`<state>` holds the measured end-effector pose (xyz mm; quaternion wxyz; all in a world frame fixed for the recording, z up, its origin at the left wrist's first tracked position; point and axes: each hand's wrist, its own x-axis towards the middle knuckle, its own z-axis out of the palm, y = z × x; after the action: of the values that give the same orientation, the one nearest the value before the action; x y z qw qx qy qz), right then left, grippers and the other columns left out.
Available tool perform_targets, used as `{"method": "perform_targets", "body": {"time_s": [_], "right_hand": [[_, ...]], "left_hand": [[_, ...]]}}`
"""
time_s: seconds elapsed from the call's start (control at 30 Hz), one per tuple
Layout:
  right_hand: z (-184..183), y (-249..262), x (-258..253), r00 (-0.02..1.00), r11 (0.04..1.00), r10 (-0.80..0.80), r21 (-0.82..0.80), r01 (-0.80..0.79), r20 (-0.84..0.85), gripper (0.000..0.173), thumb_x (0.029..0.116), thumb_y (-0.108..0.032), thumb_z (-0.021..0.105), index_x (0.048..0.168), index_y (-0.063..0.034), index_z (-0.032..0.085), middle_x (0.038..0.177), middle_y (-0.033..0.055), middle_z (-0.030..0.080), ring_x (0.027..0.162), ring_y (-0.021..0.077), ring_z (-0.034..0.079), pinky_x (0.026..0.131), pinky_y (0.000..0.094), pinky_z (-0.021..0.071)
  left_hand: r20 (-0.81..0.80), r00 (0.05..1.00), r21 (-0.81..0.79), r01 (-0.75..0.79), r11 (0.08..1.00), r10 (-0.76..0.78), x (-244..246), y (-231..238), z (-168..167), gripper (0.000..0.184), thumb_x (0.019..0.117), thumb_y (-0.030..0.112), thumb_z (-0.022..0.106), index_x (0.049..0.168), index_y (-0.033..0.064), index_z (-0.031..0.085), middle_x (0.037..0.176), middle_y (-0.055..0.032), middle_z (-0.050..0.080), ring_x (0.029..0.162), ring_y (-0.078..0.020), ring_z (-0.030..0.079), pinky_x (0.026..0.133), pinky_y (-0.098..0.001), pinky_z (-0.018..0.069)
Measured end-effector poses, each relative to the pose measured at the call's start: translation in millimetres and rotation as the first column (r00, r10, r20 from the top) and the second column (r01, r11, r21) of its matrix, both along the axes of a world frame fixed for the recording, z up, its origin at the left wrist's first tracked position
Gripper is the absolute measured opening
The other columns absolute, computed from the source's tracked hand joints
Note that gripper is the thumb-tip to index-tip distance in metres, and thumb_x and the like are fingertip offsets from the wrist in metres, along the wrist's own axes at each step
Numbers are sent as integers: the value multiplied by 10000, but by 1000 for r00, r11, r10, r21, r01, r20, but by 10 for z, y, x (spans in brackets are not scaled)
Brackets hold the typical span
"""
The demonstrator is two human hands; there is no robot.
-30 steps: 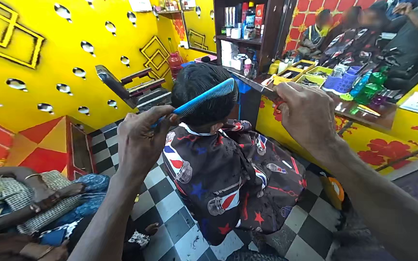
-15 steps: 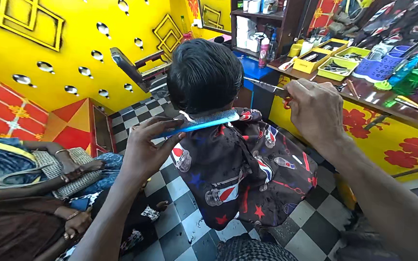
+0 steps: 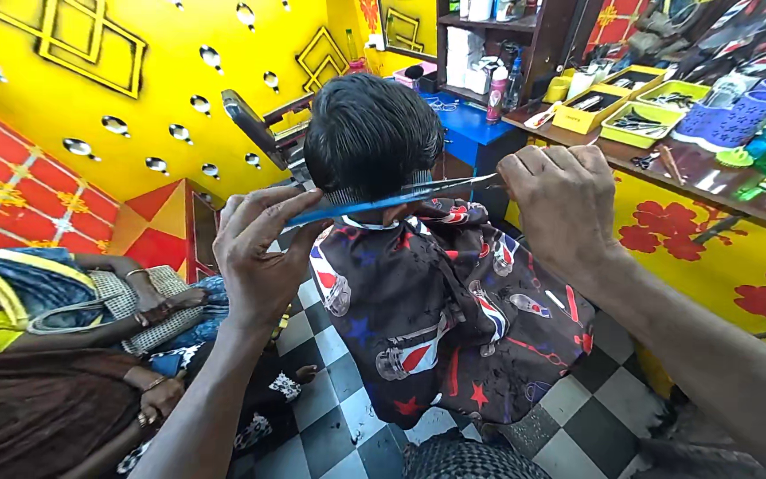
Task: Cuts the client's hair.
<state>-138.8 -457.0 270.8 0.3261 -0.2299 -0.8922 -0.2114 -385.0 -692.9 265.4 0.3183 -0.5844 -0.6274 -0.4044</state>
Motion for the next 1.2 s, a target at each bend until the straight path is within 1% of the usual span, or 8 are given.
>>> {"method": "perform_targets", "body": {"time_s": [0.1,0.23,0.5,0.67,0.8,1.0,1.07,1.2], "right_hand": [[25,-26,-86,998,1000,-21,15,20,51,310,885,58,685,1187,-4,653,1175,209,672,1097,416,645,857,543,488],[64,-104,-198,997,1000,-6,20,4,77,327,887,149,592,1184,22,648,1147,221,660,1073,413,637,808,517,483],[49,-154,-164,991,997,74,7,-76,108,274,840,180,633,1040,-5,663,933,177,695,879,363,675,771,492,469],[35,-156,-201,995,1000,10,21,-12,94,343,857,129,647,1174,-1,652,1128,199,669,1084,398,641,812,509,481],[33,-166,-199,993,996,83,32,-86,83,207,893,143,601,1046,12,647,932,192,672,867,368,662,735,476,462],[-13,59,-6,996,993,82,-82,-84,-30,266,902,111,628,1121,-33,673,1123,175,719,1059,374,689,857,536,507],[1,123,15,996,992,82,-89,-85,-35,251,897,123,628,1098,-24,666,1069,183,715,994,382,696,836,537,506],[57,148,-1,997,995,79,-67,-80,-17,230,902,93,646,1095,-31,661,1064,180,710,988,375,693,829,526,499]], "left_hand": [[-34,999,48,-26,998,27,16,11,3,266,906,154,804,1162,87,777,1182,-97,721,1107,-229,639,954,-369,482],[-70,996,84,-47,995,53,42,16,10,259,898,154,813,1143,79,782,1158,-106,728,1082,-234,637,936,-364,470],[-91,994,83,-50,995,57,47,2,5,257,903,150,807,1145,68,780,1160,-119,727,1101,-248,643,951,-374,475],[-93,995,86,-36,996,44,48,3,6,268,895,149,814,1150,75,782,1158,-115,728,1093,-246,644,941,-379,475],[-97,995,88,-22,996,30,62,-1,5,270,890,136,816,1151,75,782,1148,-115,726,1075,-242,639,934,-377,470],[124,992,-289,35,957,1,112,-122,93,318,912,268,771,1202,137,760,1187,-39,713,1093,-148,667,935,-373,547],[197,980,-304,39,952,23,106,-125,141,326,898,285,782,1191,144,758,1192,-26,714,1085,-113,671,913,-320,562],[61,998,-180,9,984,2,130,-68,214,299,913,224,786,1188,107,766,1195,-69,718,1102,-192,656,953,-385,518]]}}
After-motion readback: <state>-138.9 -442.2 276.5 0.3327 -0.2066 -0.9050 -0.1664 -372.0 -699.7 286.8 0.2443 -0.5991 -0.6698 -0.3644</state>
